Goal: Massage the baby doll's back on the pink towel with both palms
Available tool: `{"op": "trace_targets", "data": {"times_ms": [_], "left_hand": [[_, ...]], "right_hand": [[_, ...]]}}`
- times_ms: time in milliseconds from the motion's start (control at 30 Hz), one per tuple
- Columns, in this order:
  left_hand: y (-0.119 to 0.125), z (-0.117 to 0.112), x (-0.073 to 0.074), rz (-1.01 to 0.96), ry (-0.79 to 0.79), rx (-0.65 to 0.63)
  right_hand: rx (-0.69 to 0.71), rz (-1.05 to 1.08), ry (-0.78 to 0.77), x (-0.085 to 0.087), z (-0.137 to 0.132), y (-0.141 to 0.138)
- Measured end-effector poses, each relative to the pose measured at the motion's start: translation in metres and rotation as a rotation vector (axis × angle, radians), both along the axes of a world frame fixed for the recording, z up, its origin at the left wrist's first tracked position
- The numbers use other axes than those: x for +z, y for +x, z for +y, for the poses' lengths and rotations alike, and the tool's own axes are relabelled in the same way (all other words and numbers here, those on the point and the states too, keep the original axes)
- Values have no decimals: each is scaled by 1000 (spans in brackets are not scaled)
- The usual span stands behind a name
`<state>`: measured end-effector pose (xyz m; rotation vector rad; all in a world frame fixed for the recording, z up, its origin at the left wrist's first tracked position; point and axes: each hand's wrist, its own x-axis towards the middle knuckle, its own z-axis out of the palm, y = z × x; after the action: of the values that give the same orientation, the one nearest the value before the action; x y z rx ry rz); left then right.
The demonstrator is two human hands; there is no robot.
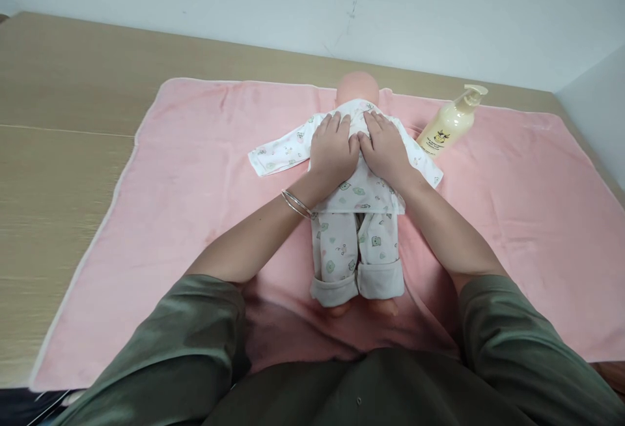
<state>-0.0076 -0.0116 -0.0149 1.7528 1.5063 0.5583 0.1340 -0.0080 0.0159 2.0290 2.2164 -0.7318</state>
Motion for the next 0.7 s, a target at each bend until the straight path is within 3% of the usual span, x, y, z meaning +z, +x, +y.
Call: {"op": "trace_targets", "data": {"times_ms": [300, 567, 700], "left_hand": [[1, -2, 0, 24, -27, 0], [-6, 18, -15, 54, -39, -90], [-4, 11, -12, 47, 27, -71]], "right_hand": [[8, -52, -26, 9, 0, -5], [-32, -93, -78, 30, -14, -25], [-3, -58, -125, 32, -5, -18]]}}
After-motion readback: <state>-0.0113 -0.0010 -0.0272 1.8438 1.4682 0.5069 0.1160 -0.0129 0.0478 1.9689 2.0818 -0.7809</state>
